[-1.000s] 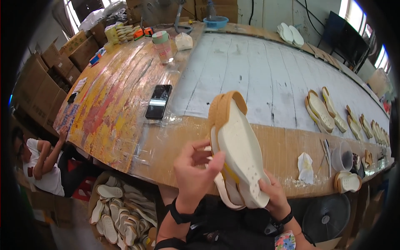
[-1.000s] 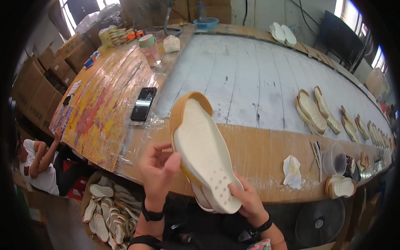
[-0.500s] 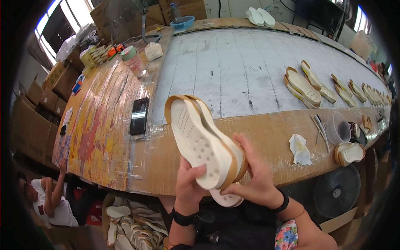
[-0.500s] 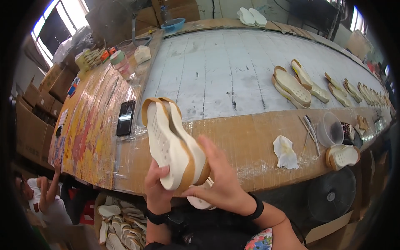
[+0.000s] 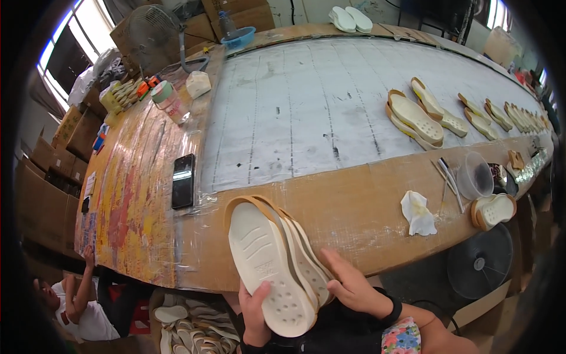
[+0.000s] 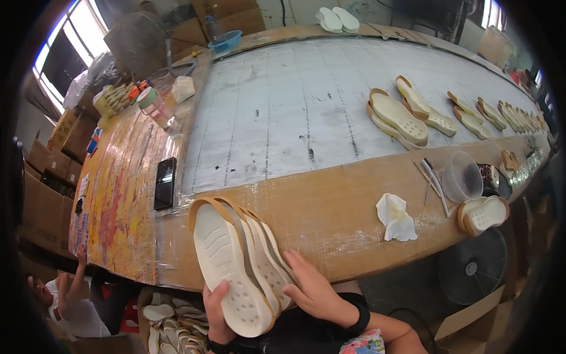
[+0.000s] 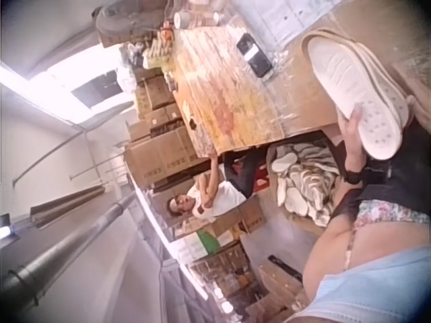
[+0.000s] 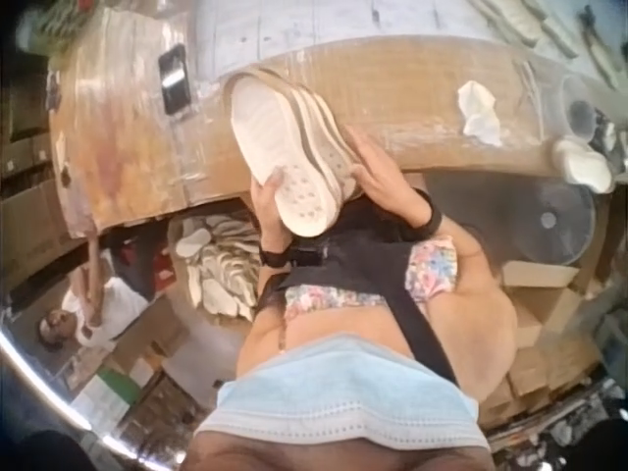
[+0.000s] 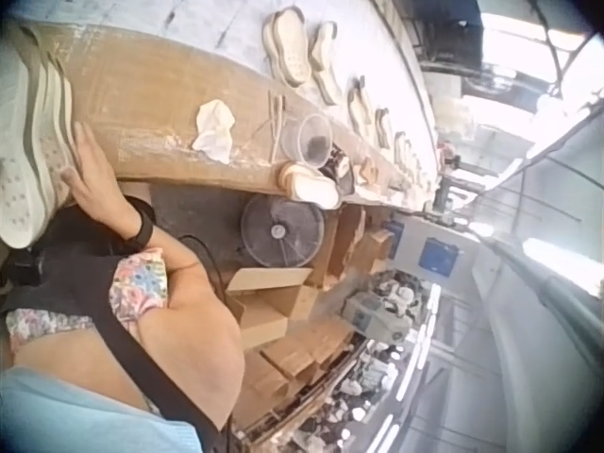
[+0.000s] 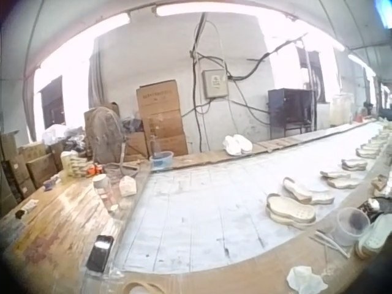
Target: Applying adhesive and assembling shoe soles in a manufacturing environment.
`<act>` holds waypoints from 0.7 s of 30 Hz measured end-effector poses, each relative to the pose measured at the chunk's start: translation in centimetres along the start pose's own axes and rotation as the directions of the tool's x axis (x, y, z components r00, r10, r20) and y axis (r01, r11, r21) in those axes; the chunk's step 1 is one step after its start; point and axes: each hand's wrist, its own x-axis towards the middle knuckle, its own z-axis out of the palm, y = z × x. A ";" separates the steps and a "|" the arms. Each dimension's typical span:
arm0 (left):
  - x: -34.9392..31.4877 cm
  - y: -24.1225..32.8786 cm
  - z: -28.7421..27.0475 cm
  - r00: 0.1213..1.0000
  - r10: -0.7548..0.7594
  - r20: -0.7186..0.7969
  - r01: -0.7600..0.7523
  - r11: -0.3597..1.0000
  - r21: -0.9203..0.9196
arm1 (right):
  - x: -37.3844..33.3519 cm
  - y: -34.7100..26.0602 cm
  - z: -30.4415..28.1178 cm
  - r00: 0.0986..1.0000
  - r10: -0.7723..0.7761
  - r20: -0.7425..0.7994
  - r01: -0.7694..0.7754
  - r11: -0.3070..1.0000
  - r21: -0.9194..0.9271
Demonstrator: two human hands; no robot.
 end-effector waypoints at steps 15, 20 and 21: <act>9.7 -0.1 -1.1 0.997 0.059 0.048 -0.062 0.997 0.056 | 17.6 7.5 -9.5 0.952 0.192 0.239 -0.041 0.852 -0.523; 9.6 -0.3 -2.3 0.999 -0.029 -0.023 0.026 0.993 -0.116 | 17.2 12.7 -31.7 0.502 -0.585 -0.637 -0.507 0.398 -0.764; 9.7 -0.2 -2.7 0.999 -0.026 -0.039 0.022 0.995 -0.101 | 16.1 12.0 -33.3 0.479 -0.480 -0.735 -0.667 0.344 -0.660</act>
